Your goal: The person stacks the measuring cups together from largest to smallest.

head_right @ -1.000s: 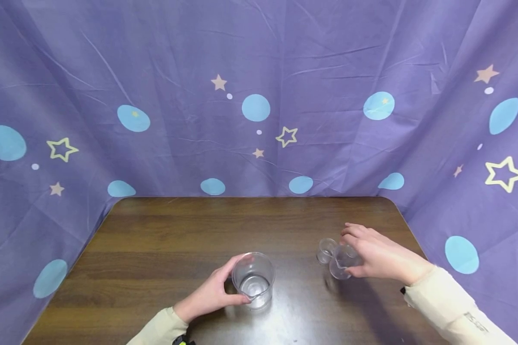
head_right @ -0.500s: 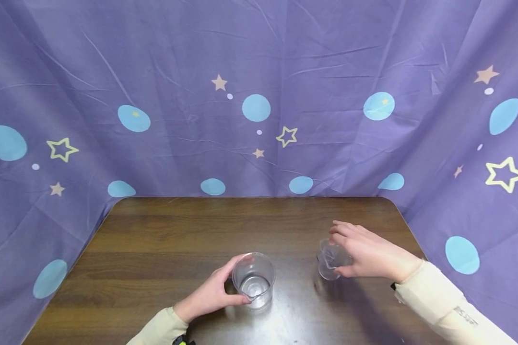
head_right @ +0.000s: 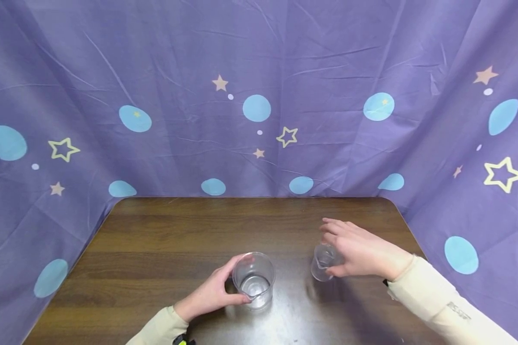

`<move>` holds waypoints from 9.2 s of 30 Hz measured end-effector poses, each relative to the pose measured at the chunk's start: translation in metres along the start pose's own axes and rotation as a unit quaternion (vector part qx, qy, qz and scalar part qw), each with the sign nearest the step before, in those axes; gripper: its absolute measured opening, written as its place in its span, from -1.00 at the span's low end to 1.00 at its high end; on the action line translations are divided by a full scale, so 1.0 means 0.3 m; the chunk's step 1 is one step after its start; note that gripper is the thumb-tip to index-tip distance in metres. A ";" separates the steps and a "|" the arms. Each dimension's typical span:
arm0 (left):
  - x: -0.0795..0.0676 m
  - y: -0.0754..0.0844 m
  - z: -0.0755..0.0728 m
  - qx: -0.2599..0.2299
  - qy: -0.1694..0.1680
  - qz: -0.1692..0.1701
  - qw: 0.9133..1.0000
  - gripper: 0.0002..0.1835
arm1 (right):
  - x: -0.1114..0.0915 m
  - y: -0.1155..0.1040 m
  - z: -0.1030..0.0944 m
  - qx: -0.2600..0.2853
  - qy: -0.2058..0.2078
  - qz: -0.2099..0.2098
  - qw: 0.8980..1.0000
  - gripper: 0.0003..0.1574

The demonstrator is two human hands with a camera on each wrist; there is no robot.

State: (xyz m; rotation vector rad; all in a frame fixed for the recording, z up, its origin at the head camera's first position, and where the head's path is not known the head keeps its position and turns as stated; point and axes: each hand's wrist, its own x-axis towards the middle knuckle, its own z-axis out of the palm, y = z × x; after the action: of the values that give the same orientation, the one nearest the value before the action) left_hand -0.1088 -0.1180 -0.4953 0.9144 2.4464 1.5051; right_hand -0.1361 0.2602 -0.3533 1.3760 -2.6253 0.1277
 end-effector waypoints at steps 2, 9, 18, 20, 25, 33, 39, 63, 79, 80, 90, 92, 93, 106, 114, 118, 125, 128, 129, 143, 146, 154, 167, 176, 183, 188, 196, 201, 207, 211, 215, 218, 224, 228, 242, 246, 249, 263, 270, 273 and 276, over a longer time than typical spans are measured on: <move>0.000 0.000 0.002 0.000 0.000 -0.003 1.000 -0.03 | 0.010 -0.008 -0.008 0.001 -0.004 -0.006 1.000 -0.34; 0.003 -0.001 -0.001 -0.005 0.001 -0.002 1.000 -0.03 | 0.044 -0.038 -0.035 -0.007 -0.021 -0.011 1.000 -0.31; 0.001 -0.003 0.000 0.000 0.002 -0.004 1.000 -0.02 | 0.100 -0.067 -0.053 -0.013 -0.036 -0.035 0.999 -0.34; 0.001 -0.001 0.000 -0.001 0.001 -0.008 1.000 -0.02 | 0.110 -0.075 -0.059 -0.013 -0.037 -0.036 0.999 -0.33; -0.001 0.006 0.000 -0.007 0.001 -0.012 1.000 -0.02 | 0.134 -0.096 -0.069 -0.012 -0.041 -0.044 0.998 -0.31; -0.002 0.006 0.000 -0.005 0.005 -0.014 1.000 -0.02 | 0.161 -0.113 -0.078 -0.029 -0.035 -0.062 0.997 -0.28; 0.001 0.006 0.001 -0.005 0.002 -0.019 1.000 -0.02 | 0.181 -0.131 -0.085 -0.033 -0.040 -0.073 0.996 -0.25; 0.006 0.011 -0.005 -0.010 -0.007 -0.020 1.000 -0.03 | 0.289 -0.191 -0.098 -0.018 -0.028 -0.110 0.993 -0.18; 0.001 -0.004 -0.001 -0.020 -0.009 -0.022 1.000 -0.05 | 0.373 -0.212 -0.039 -0.010 -0.067 -0.127 0.990 -0.23; 0.001 -0.005 -0.001 -0.019 -0.008 -0.022 1.000 -0.05 | 0.378 -0.214 -0.034 -0.007 -0.071 -0.126 0.989 -0.23; 0.007 -0.003 -0.004 -0.004 -0.011 -0.037 0.999 -0.05 | 0.405 -0.218 0.015 -0.010 -0.091 -0.129 0.987 -0.22; 0.007 -0.005 -0.004 -0.001 -0.012 -0.036 0.999 -0.06 | 0.407 -0.217 0.024 -0.012 -0.096 -0.129 0.987 -0.21; 0.007 -0.005 -0.004 -0.001 -0.012 -0.035 0.999 -0.06 | 0.408 -0.218 0.030 -0.013 -0.100 -0.129 0.987 -0.22; 0.009 -0.002 -0.006 -0.006 -0.017 -0.035 0.999 -0.06 | 0.423 -0.224 0.074 -0.015 -0.137 -0.120 0.983 -0.24; 0.007 -0.005 -0.009 -0.003 -0.019 -0.042 0.999 -0.05 | 0.435 -0.231 0.098 -0.020 -0.146 -0.123 0.981 -0.21; 0.004 -0.008 -0.008 0.003 -0.021 -0.046 0.999 -0.03 | 0.441 -0.238 0.110 -0.029 -0.156 -0.124 0.979 -0.19; 0.007 -0.010 -0.008 -0.012 -0.016 -0.033 0.999 -0.07 | 0.449 -0.247 0.127 -0.047 -0.157 -0.133 0.977 -0.20; 0.010 -0.007 -0.008 -0.012 -0.015 -0.029 0.999 -0.06 | 0.449 -0.249 0.134 -0.054 -0.160 -0.135 0.976 -0.19; 0.010 -0.006 -0.008 -0.012 -0.015 -0.029 0.999 -0.06 | 0.448 -0.249 0.137 -0.056 -0.161 -0.136 0.976 -0.18; 0.008 -0.003 -0.006 -0.020 -0.012 -0.030 0.999 -0.01 | 0.459 -0.253 0.187 -0.088 -0.151 -0.154 0.973 -0.19; 0.008 -0.003 -0.006 -0.036 -0.015 -0.041 0.998 0.00 | 0.464 -0.257 0.192 -0.099 -0.152 -0.154 0.971 -0.19; 0.001 -0.004 -0.005 -0.051 -0.017 -0.061 0.997 -0.03 | 0.469 -0.268 0.212 -0.134 -0.146 -0.166 0.966 -0.16; 0.001 0.008 -0.002 -0.021 0.000 -0.040 0.999 -0.14 | 0.466 -0.285 0.224 -0.164 -0.144 -0.160 0.963 -0.07; 0.001 0.004 0.001 -0.008 0.002 -0.040 0.999 -0.15 | 0.470 -0.291 0.230 -0.175 -0.150 -0.156 0.961 -0.01; 0.001 -0.002 0.000 -0.018 -0.010 -0.056 0.998 -0.15 | 0.468 -0.288 0.231 -0.172 -0.148 -0.155 0.962 -0.01; 0.000 -0.003 -0.003 -0.024 -0.015 -0.062 0.998 -0.12 | 0.464 -0.280 0.232 -0.154 -0.148 -0.151 0.965 -0.09; -0.003 -0.004 -0.001 -0.027 -0.014 -0.064 0.997 -0.16 | 0.461 -0.262 0.222 -0.095 -0.144 -0.146 0.974 -0.27; -0.005 -0.006 -0.001 -0.018 -0.011 -0.062 0.998 -0.16 | 0.465 -0.254 0.186 -0.055 -0.156 -0.127 0.978 -0.33; -0.004 -0.007 0.001 -0.022 -0.010 -0.073 0.997 -0.09 | 0.462 -0.244 0.153 -0.021 -0.169 -0.105 0.980 -0.37; -0.003 -0.005 0.001 -0.027 -0.008 -0.075 0.997 -0.04 | 0.449 -0.236 0.145 -0.012 -0.158 -0.106 0.982 -0.40; -0.003 -0.003 0.002 -0.027 -0.006 -0.074 0.997 -0.04 | 0.433 -0.228 0.137 -0.003 -0.148 -0.111 0.983 -0.42; -0.004 -0.003 0.004 -0.026 -0.006 -0.069 0.997 -0.04 | 0.423 -0.222 0.127 0.002 -0.140 -0.114 0.984 -0.40; -0.001 -0.008 0.006 -0.032 -0.010 -0.059 0.998 -0.02 | 0.404 -0.208 0.106 0.002 -0.126 -0.114 0.985 -0.32; 0.002 -0.010 0.004 -0.026 -0.006 -0.049 0.998 -0.01 | 0.394 -0.201 0.096 -0.009 -0.118 -0.115 0.986 -0.30; 0.003 -0.007 0.000 -0.018 -0.014 -0.046 0.999 -0.02 | 0.349 -0.187 0.066 -0.017 -0.096 -0.108 0.989 -0.47; 0.004 -0.006 -0.001 -0.019 -0.017 -0.049 0.998 -0.03 | 0.339 -0.180 0.065 -0.015 -0.094 -0.101 0.990 -0.49; 0.004 -0.005 -0.001 -0.019 -0.018 -0.054 0.998 -0.03 | 0.330 -0.173 0.064 -0.014 -0.085 -0.100 0.991 -0.49; -0.003 -0.008 -0.002 -0.022 -0.013 -0.042 0.999 -0.02 | 0.288 -0.147 0.061 0.011 -0.076 -0.079 0.994 -0.50; -0.001 -0.008 -0.002 -0.017 -0.012 -0.038 0.999 -0.04 | 0.264 -0.134 0.051 0.029 -0.076 -0.058 0.995 -0.48; 0.000 -0.009 -0.001 -0.017 -0.011 -0.035 0.999 -0.04 | 0.253 -0.124 0.053 0.024 -0.073 -0.056 0.995 -0.47; 0.000 -0.010 0.000 -0.018 -0.011 -0.035 0.999 -0.04 | 0.242 -0.112 0.057 0.016 -0.067 -0.059 0.996 -0.43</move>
State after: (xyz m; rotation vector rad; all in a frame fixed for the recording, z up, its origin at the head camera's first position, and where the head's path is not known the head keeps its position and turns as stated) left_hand -0.1101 -0.1189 -0.4978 0.8261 2.4010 1.5045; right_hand -0.1508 0.1799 -0.3563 1.5986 -2.6507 0.0637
